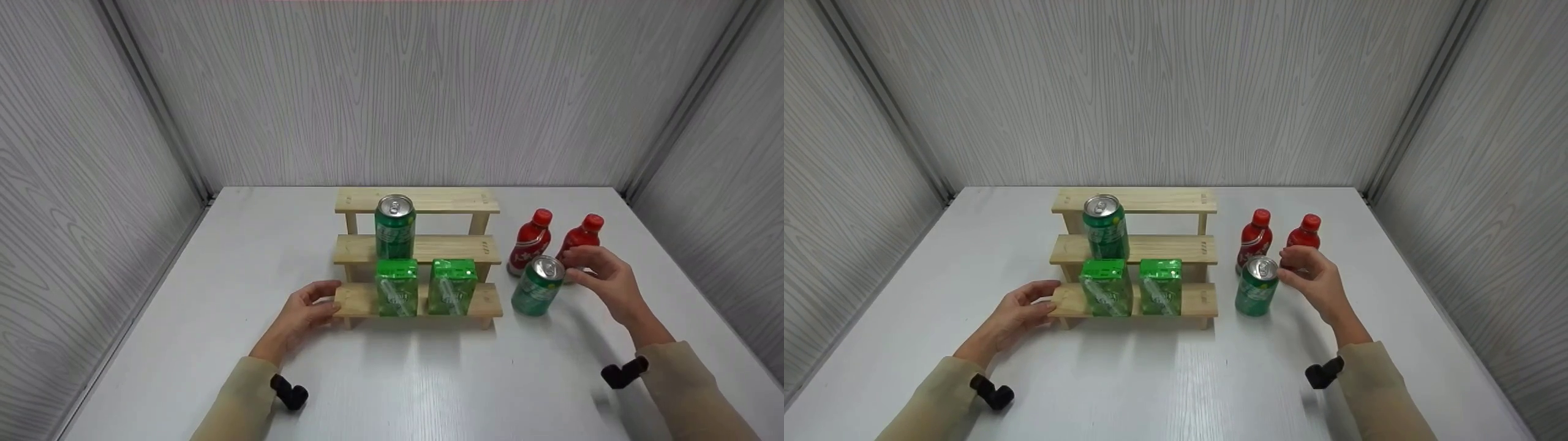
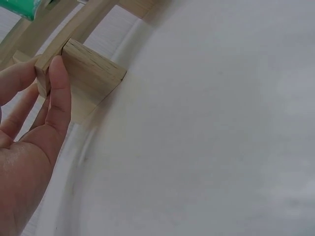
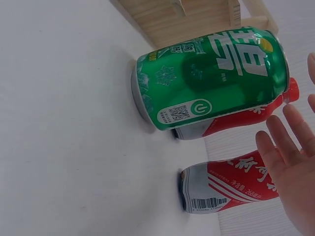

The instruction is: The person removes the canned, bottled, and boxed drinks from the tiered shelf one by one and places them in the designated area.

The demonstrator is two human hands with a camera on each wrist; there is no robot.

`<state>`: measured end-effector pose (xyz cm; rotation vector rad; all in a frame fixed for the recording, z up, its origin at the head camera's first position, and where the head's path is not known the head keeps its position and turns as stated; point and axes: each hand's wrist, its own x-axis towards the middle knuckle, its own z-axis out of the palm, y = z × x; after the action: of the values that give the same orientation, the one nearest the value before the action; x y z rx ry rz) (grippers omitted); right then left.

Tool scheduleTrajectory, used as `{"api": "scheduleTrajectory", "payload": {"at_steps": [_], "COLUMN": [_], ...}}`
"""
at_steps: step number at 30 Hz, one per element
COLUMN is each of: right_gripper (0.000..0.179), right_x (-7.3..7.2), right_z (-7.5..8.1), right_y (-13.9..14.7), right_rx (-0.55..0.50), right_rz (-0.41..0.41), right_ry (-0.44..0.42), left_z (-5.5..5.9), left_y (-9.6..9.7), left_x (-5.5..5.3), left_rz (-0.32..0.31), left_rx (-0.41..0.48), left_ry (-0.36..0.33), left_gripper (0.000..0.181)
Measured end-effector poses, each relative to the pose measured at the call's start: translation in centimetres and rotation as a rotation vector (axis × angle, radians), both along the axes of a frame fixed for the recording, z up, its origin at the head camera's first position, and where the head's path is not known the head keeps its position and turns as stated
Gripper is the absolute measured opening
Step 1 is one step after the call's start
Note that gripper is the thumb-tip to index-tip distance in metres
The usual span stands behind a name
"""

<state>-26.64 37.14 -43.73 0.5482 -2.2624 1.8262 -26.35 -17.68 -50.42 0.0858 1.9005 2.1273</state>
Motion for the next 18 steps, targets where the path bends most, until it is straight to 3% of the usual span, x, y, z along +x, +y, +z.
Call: {"api": "scheduleTrajectory", "payload": {"at_steps": [9,18], "right_gripper": [0.038,0.036], "right_x": [-0.1,-0.6], "right_z": [1.5,3.1], "right_y": [-0.8,-1.5], "right_rx": [-0.038,-0.057], "right_rz": [-0.01,0.041], "right_ry": [0.026,0.087], "left_z": [0.1,-0.1], "left_y": [-0.2,0.0], "left_x": [0.3,0.2], "left_rz": [0.002,0.022], "left_rx": [0.004,0.033], "left_ry": [-0.004,-0.013], "left_gripper": [0.053,0.054]}}
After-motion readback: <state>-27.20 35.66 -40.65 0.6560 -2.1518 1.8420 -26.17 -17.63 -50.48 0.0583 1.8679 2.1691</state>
